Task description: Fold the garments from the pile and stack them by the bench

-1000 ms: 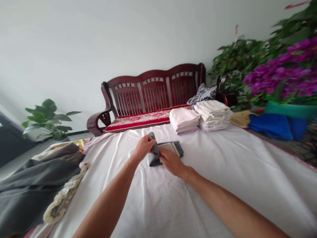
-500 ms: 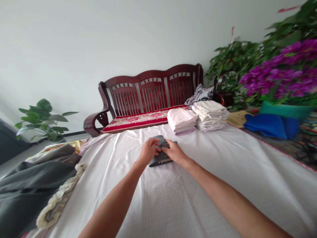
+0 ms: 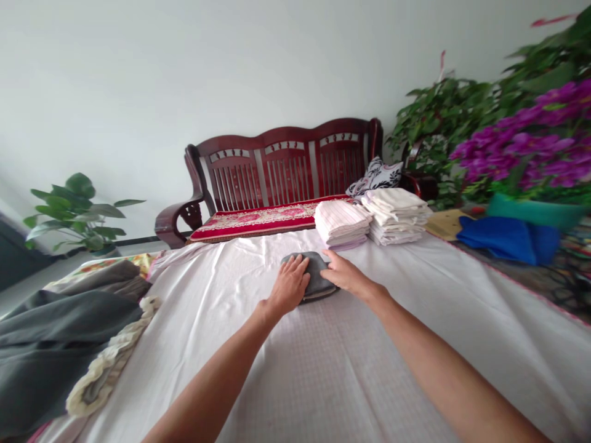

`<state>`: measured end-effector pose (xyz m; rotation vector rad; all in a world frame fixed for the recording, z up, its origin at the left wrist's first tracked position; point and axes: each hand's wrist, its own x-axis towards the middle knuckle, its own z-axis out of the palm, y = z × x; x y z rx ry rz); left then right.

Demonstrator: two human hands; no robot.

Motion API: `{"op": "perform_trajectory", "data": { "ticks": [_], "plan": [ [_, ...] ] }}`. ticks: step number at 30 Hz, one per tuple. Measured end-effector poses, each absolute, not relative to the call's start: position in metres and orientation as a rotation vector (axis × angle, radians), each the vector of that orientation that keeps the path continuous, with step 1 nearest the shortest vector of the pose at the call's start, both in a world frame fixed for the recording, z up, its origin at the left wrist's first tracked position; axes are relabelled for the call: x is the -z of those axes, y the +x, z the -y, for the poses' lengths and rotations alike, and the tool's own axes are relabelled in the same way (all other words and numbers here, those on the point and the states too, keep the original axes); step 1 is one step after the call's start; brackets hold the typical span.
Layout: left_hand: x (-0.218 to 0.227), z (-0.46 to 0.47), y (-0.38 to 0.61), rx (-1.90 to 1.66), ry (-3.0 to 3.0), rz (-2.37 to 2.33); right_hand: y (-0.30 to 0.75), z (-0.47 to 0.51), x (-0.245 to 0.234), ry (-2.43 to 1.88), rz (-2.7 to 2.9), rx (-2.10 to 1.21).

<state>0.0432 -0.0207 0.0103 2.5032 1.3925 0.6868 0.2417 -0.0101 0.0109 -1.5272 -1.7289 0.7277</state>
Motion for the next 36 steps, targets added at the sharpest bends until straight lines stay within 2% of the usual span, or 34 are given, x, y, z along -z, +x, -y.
{"op": "perform_trajectory", "data": {
  "ticks": [5,8,11,15,21,29,32,36],
  "plan": [
    [-0.009,0.024,0.055,-0.524,2.676,-1.433,0.248,0.018,-0.029,-1.736,1.874,-0.608],
    [-0.005,0.027,0.060,-0.463,2.737,-1.487,0.243,0.024,-0.037,-1.838,1.960,-0.347],
    [-0.001,0.030,0.063,-0.459,2.786,-1.517,0.235,0.024,-0.031,-1.756,2.033,-0.031],
    [0.003,0.033,0.064,-0.458,2.819,-1.531,0.229,0.020,-0.009,-1.571,2.269,0.139],
    [0.007,0.030,0.058,-0.441,2.857,-1.467,0.234,0.023,0.003,-1.793,2.298,0.006],
    [0.014,0.038,0.039,-0.487,2.773,-1.431,0.241,0.023,0.009,-1.843,2.251,-0.148],
    [0.020,0.039,0.030,-0.683,2.487,-1.489,0.241,0.025,0.009,-1.843,2.191,-0.172],
    [0.016,0.025,0.029,-1.087,1.708,-1.553,0.239,0.028,0.008,-1.880,2.101,-0.186]
  ]
}}
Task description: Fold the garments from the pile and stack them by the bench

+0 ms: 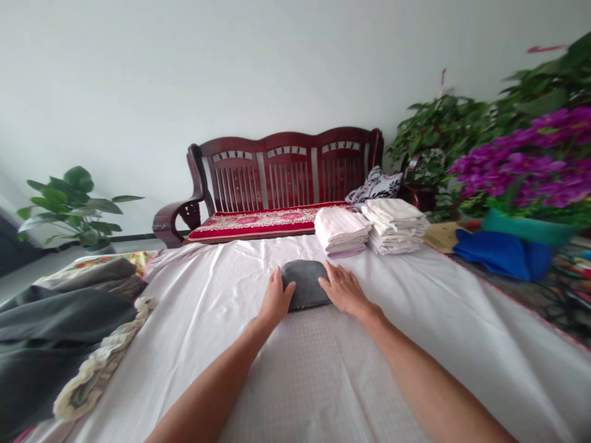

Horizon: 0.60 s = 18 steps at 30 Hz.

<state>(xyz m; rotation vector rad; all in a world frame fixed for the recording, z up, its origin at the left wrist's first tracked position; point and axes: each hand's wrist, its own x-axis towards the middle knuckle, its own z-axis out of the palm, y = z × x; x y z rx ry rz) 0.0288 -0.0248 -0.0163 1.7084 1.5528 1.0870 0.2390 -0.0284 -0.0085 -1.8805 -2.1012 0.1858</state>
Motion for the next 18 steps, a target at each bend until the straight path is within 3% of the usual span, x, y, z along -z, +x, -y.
{"op": "perform_trajectory", "data": {
  "ticks": [4,10,18],
  "plan": [
    [-0.002,0.014,0.040,-1.182,0.972,-1.278,0.237,0.031,0.010,-1.898,2.036,-0.111],
    [-0.020,0.028,0.061,-1.101,0.889,-1.080,0.242,0.031,0.011,-1.774,1.970,-0.178],
    [-0.047,0.035,0.063,-1.183,0.856,-0.847,0.252,0.025,0.004,-1.248,1.381,-0.968]
  ]
}}
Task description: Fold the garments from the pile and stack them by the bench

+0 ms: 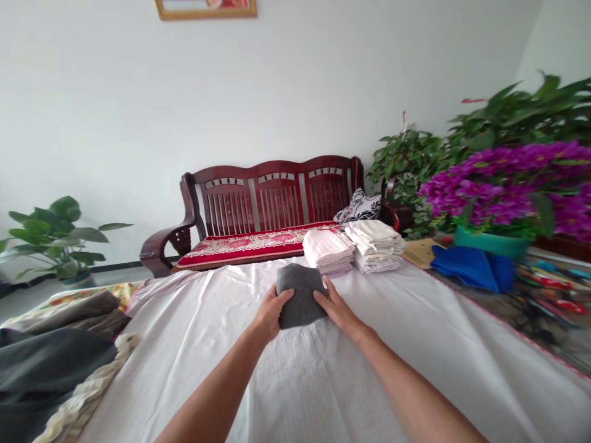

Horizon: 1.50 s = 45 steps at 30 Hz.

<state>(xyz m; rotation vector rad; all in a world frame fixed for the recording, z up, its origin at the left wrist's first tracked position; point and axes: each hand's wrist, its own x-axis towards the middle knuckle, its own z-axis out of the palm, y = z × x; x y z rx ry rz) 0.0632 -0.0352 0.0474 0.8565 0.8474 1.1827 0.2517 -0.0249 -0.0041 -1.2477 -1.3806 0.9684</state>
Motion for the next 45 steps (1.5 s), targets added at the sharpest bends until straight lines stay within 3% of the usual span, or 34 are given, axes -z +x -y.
{"op": "perform_trajectory", "data": {
  "ticks": [4,8,14,16,26,34,45],
  "plan": [
    [-0.066,0.028,0.064,-1.195,0.864,-0.786,0.250,0.027,-0.017,-1.093,1.143,-1.267],
    [-0.074,0.021,0.066,-1.190,0.860,-0.790,0.256,0.029,-0.030,-1.095,1.076,-1.319],
    [-0.080,0.017,0.073,-1.164,0.829,-0.790,0.258,0.029,-0.020,-0.816,0.980,-1.750],
    [-0.081,0.016,0.074,-1.166,0.827,-0.804,0.254,0.027,-0.017,-0.813,0.897,-1.754],
    [-0.071,0.001,0.064,-1.030,0.853,-1.043,0.266,0.003,-0.045,-1.133,1.135,-1.038],
    [-0.111,-0.079,0.119,-1.124,0.812,-0.936,0.316,-0.071,-0.109,-1.509,1.442,-0.355],
    [-0.092,-0.132,0.169,-1.221,0.886,-0.960,0.350,-0.115,-0.116,-1.961,1.612,-0.078]
  ]
}}
